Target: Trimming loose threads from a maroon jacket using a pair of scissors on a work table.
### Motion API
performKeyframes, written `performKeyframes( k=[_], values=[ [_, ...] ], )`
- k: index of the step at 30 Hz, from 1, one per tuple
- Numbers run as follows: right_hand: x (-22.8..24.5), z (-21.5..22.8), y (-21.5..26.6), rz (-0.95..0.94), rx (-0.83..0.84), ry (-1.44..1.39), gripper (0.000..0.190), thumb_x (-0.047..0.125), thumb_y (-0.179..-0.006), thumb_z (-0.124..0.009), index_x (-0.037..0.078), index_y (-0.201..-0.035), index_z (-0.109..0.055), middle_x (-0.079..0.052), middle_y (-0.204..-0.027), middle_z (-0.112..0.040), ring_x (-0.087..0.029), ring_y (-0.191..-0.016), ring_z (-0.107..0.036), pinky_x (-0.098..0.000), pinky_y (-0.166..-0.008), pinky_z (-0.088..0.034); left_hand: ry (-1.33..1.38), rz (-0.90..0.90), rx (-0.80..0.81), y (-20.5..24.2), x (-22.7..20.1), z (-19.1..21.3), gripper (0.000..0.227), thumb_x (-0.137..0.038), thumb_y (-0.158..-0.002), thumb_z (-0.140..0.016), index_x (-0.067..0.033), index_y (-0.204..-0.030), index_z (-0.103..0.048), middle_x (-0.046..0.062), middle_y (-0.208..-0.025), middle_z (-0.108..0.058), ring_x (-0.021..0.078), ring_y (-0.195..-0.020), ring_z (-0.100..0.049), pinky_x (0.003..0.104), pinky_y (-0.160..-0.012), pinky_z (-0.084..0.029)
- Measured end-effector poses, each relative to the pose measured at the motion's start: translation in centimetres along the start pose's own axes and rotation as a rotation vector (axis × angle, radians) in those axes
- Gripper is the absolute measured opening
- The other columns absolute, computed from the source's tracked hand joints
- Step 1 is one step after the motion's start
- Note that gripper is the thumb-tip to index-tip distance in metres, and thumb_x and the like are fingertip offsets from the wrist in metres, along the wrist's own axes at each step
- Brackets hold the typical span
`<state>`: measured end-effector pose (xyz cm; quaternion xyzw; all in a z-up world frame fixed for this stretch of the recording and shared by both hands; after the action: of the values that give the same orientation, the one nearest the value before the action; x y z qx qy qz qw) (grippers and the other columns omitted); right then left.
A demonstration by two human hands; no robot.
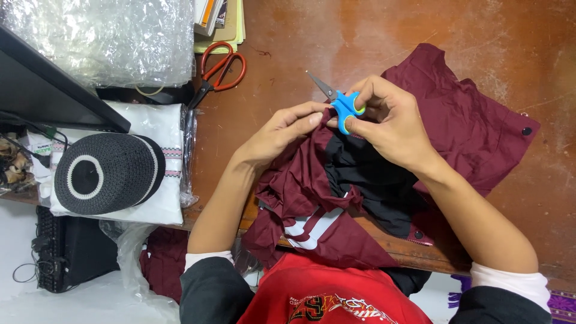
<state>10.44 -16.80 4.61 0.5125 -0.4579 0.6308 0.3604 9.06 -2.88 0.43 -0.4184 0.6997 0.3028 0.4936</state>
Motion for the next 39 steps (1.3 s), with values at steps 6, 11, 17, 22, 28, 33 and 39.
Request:
performKeyframes(
  k=[6,11,17,22,28,33,39],
  values=[
    [-1.7,0.7,-0.2,-0.051,0.023,-0.070,0.027,-0.018,-0.082,-0.069,-0.001,-0.092,-0.050,-0.021,-0.113,-0.059,-0.017,-0.086,-0.063,-0.0329,-0.070,-0.063,-0.106,-0.013,-0.095,1.2,-1.7,0.6,0.046,-0.003,-0.079,-0.088,-0.0007,-0.122,-0.072,0.009,-0.099,-0.071,0.0103,-0.083,-0.068,0.021,-0.075,-0.062],
    [-1.8,0.6,-0.2,-0.107,0.015,-0.105,0.025,-0.014,-0.083,-0.071,-0.001,-0.090,-0.050,-0.019,-0.113,-0.060,-0.018,-0.091,-0.065,-0.0321,-0.070,-0.063,-0.168,-0.090,-0.211,1.0,-0.5,1.5,0.035,-0.001,-0.074,-0.093,0.0018,-0.104,-0.075,0.010,-0.086,-0.070,0.0122,-0.074,-0.071,0.021,-0.069,-0.061],
    [-1.5,1.3,0.2,-0.150,0.007,-0.105,0.023,-0.003,-0.090,-0.077,0.002,-0.091,-0.054,-0.014,-0.109,-0.066,-0.016,-0.096,-0.069,-0.0284,-0.077,-0.061,-0.220,-0.152,-0.336,0.8,-0.7,2.9,0.028,-0.001,-0.072,-0.094,0.0016,-0.090,-0.073,0.009,-0.077,-0.070,0.0094,-0.066,-0.069,0.018,-0.061,-0.060],
    [1.8,3.6,0.9,-0.100,0.106,0.084,0.029,-0.011,-0.093,-0.068,0.007,-0.094,-0.046,-0.014,-0.114,-0.061,-0.020,-0.106,-0.071,-0.0310,-0.100,-0.065,-0.138,-0.140,-0.186,0.9,-2.2,3.5,0.025,0.004,-0.084,-0.081,-0.0036,-0.106,-0.072,0.008,-0.104,-0.073,0.0113,-0.090,-0.070,0.018,-0.083,-0.060],
    [0.7,6.3,2.8,-0.204,0.170,0.686,0.027,0.003,-0.081,-0.076,0.007,-0.086,-0.050,-0.004,-0.115,-0.077,-0.018,-0.085,-0.063,-0.0325,-0.082,-0.047,0.138,-0.374,-0.130,0.0,-2.4,6.8,0.026,0.015,-0.089,-0.054,-0.0095,-0.084,-0.060,0.008,-0.093,-0.068,0.0101,-0.078,-0.060,0.019,-0.063,-0.050],
    [-1.5,7.2,5.8,-0.007,0.006,0.493,0.032,-0.006,-0.075,-0.074,0.011,-0.078,-0.047,-0.017,-0.136,-0.065,-0.022,-0.108,-0.064,-0.0325,-0.088,-0.050,0.280,-0.477,-0.510,-0.1,-1.6,13.4,0.032,0.025,-0.079,-0.044,-0.0065,-0.082,-0.053,0.012,-0.089,-0.067,0.0190,-0.076,-0.062,0.027,-0.066,-0.056],
    [-2.2,7.0,10.5,0.218,-0.196,0.879,0.028,0.006,-0.077,-0.077,0.009,-0.084,-0.049,-0.012,-0.132,-0.061,-0.033,-0.115,-0.052,-0.0475,-0.093,-0.031,0.408,-0.444,-0.898,1.0,1.6,24.0,0.035,0.023,-0.062,-0.035,-0.0060,-0.078,-0.048,0.007,-0.070,-0.049,0.0159,-0.058,-0.043,0.023,-0.054,-0.034]
  ],
)
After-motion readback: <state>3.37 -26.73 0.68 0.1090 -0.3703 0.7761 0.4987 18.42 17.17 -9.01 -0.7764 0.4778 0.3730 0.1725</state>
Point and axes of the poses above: each hand's wrist, its own y-axis away from the middle knuckle, its own z-axis out of the back of the hand, x = y × z, the point moved 9 cm from there along -y, towards the middle knuckle
